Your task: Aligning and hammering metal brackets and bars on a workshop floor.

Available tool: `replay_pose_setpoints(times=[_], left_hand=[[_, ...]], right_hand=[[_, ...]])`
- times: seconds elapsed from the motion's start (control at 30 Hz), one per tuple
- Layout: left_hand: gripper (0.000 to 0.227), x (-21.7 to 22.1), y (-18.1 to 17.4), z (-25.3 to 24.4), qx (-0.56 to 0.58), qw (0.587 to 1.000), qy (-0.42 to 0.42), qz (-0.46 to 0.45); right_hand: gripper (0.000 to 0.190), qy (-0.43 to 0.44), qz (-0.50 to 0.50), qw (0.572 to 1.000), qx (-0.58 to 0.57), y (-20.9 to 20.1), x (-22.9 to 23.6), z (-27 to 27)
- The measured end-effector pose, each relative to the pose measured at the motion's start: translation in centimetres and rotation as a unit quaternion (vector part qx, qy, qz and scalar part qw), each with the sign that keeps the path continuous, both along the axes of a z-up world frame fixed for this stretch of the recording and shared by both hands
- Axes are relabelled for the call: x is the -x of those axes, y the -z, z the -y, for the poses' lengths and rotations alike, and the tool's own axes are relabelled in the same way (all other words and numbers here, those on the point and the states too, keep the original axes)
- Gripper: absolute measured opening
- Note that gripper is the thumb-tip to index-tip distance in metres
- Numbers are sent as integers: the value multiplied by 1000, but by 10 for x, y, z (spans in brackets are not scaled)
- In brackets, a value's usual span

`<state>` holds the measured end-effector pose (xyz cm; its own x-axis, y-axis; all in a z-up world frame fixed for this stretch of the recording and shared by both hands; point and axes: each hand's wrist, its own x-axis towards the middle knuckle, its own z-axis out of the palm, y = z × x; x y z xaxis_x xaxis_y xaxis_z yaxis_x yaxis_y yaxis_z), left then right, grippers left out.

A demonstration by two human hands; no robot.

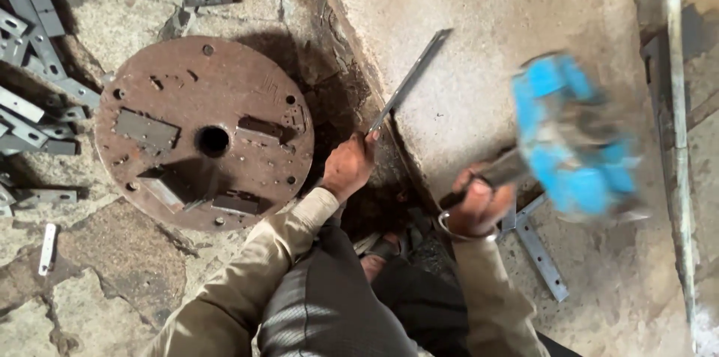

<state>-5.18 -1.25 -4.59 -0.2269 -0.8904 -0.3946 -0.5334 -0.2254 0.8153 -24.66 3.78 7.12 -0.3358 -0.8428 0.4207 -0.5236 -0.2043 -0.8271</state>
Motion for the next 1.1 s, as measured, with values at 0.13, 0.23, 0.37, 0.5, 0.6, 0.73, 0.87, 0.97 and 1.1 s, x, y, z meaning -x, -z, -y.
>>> replay_pose_setpoints(times=[0.13,0.23,0.37,0.5,0.6,0.73,0.87,0.97,1.1], left_hand=[[49,-2,-6,-2,-12,1000,-8,14],[51,-7,2,-5,-34,999,-22,20],[50,-13,1,-13,-54,998,-23,35],[48,-12,-5,-14,-64,997,-18,43],[46,-14,3,-19,-25,999,-19,37],[45,-20,11,-26,-10,999,-29,39],[46,-25,0,-33,-7,998,-19,60],[46,-23,4,-32,14,998,-22,62],[47,-27,6,-41,22,998,-33,45]], right_hand=[[33,79,-111,927,-350,41,35,-15],[37,43,9,893,-449,-23,9,10],[28,-13,63,982,-176,-56,-13,12],[29,-42,-330,943,-1,135,119,-55],[30,2,-84,864,-496,9,16,19],[29,29,145,893,-424,-46,-17,25],[38,39,1,972,-231,2,6,0],[37,38,-117,948,-294,16,16,6],[42,36,82,885,-457,-30,-11,33]])
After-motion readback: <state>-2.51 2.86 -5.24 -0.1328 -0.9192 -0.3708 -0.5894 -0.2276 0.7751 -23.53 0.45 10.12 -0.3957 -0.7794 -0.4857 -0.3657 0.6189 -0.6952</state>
